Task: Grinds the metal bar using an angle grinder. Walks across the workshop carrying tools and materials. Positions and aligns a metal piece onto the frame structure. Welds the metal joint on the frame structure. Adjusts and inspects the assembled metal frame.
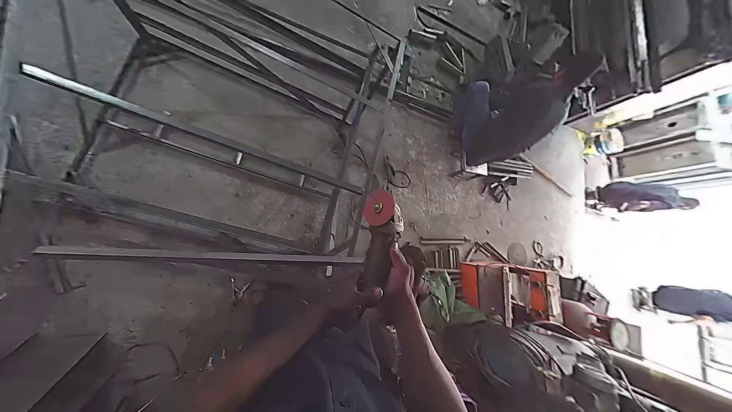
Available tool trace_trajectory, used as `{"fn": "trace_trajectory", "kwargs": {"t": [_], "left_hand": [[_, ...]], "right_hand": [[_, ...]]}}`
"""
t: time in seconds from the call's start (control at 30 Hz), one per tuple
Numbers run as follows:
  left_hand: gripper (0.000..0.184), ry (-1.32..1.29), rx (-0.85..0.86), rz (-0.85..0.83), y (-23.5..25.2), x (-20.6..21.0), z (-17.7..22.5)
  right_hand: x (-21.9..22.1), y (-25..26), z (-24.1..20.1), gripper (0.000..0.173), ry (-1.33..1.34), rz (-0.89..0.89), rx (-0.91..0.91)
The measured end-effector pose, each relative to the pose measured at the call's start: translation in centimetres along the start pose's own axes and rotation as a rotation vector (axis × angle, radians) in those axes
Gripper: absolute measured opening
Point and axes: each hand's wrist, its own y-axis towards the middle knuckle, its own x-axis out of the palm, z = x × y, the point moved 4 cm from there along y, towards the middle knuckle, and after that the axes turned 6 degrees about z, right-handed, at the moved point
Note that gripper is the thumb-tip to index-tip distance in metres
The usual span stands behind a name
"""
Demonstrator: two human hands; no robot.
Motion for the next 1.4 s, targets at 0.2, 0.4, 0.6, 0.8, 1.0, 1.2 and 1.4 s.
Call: {"fn": "trace_trajectory", "kwargs": {"t": [0.2,0.4,0.6,0.8,1.0,1.2,1.4], "left_hand": [[0.043,-0.574,0.038,0.421,-2.7,-2.6,1.2],[0.016,-0.702,0.177,0.927,-7.9,-1.6,-4.5],[0.018,-0.801,0.243,1.618,-17.1,10.2,-8.5],[0.039,-0.939,0.127,2.079,-22.4,22.9,-12.9],[0.037,-1.166,0.078,2.174,-17.6,31.5,-16.4],[0.015,-1.373,0.079,2.002,-8.6,35.6,-21.2],[0.027,-1.605,-0.004,1.906,-0.2,38.9,-19.3]], "right_hand": [[9.1,1.7,1.9,0.046,-0.021,-0.331,0.075],[9.1,3.3,-2.4,0.054,-0.666,-1.112,-0.128],[-9.7,13.1,-9.4,0.044,-0.870,-1.028,0.028],[-26.7,16.6,-10.7,0.054,-1.839,-1.267,0.350],[-29.4,14.5,-8.4,0.057,-2.023,-1.379,0.468],[-28.7,19.0,-11.3,0.043,-2.008,-1.297,0.272],[-25.4,20.1,-18.6,0.030,-1.699,-1.332,0.502]]}}
